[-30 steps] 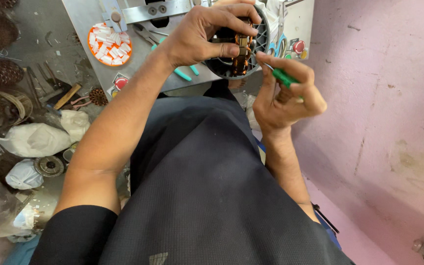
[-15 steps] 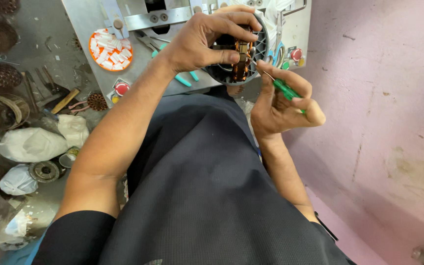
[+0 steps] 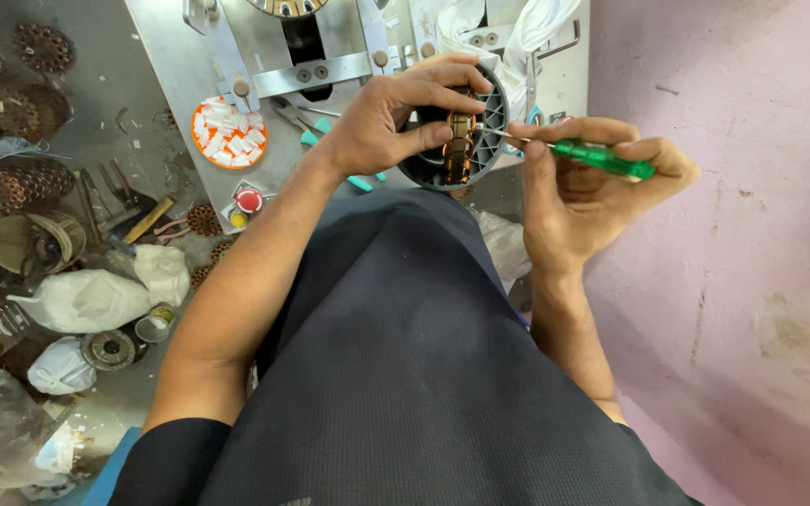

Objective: The person wires and adjusts copper coils on a circular stator component using small hand tools and scissors at a workbench.

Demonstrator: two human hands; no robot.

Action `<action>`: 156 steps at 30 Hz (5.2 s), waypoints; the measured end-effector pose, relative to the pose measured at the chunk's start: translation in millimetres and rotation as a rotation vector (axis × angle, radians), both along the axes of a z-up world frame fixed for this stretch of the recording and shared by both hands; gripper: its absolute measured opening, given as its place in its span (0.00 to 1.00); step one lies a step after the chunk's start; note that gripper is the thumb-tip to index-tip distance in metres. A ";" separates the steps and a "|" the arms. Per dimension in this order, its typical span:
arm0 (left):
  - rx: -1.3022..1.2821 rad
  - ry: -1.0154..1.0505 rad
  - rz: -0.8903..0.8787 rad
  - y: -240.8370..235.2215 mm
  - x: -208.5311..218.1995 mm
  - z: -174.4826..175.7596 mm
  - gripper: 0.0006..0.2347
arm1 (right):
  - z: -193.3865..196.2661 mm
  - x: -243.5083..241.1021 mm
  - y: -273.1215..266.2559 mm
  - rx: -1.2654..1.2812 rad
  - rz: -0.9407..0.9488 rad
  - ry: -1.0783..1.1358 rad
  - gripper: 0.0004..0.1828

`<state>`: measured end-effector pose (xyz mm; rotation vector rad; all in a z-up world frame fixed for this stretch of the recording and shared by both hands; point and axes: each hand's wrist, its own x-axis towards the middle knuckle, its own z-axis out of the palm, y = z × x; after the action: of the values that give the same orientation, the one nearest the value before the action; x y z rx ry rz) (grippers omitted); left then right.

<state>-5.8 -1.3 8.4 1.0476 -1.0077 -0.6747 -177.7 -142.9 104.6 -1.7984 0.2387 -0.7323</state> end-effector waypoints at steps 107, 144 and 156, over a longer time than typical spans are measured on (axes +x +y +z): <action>0.310 -0.025 0.690 44.2 -44.6 46.4 0.11 | 22.9 35.1 24.0 -0.102 0.112 0.453 0.08; 0.479 0.188 0.929 25.6 -9.6 9.7 0.24 | -1.7 15.9 23.6 -0.451 -0.191 0.364 0.10; -0.004 -0.076 0.049 2.5 2.5 11.9 0.17 | 4.8 23.3 17.9 -0.677 -0.063 0.304 0.11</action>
<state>-3.3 1.1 20.3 1.0973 -1.0456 -0.5966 -154.4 -125.0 109.4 -2.5628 0.2676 -0.6195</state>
